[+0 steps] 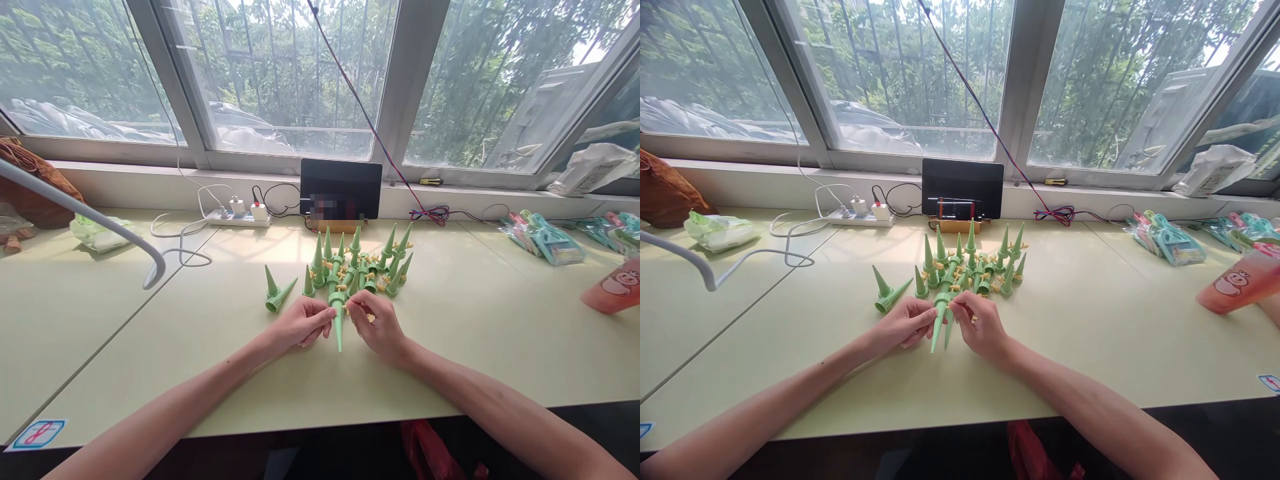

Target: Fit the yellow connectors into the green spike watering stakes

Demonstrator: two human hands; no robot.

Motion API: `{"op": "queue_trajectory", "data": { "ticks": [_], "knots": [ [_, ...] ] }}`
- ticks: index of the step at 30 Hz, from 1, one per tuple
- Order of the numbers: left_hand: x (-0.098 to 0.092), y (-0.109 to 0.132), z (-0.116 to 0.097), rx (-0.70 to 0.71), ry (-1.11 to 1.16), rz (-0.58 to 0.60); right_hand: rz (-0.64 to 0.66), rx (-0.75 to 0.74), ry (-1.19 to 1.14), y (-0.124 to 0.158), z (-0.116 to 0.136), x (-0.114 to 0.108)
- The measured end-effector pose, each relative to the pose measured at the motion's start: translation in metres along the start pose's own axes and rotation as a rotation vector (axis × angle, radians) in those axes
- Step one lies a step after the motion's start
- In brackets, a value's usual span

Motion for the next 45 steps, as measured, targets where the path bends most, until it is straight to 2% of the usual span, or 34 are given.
{"op": "queue_trajectory", "data": {
  "ticks": [7,21,34,45],
  "knots": [
    [0.0016,0.0021,-0.0026,0.111,-0.187,-0.076,0.014,0.051,-0.047,0.0003,-0.0026,0.0009],
    [0.0027,0.0015,0.0038,0.456,-0.476,-0.199,0.033,0.107,-0.069,0.0006,-0.0016,0.0001],
    [0.0043,0.0051,0.0007,0.614,-0.636,-0.220,0.041,0.131,-0.095,0.0011,-0.0006,0.0004],
    [0.0052,0.0060,-0.0021,0.674,-0.704,-0.230,0.060,0.165,-0.108,0.0004,-0.0001,0.0003]
  ]
}}
Point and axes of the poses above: each hand's wrist, its own y-axis away from the middle knuckle, its own x-axis out of the palm, z = x × y, the point moved 1 cm from there along -y, towards the middle knuckle, and after that the axes turned 2 degrees about x, right-handed, at the moved point
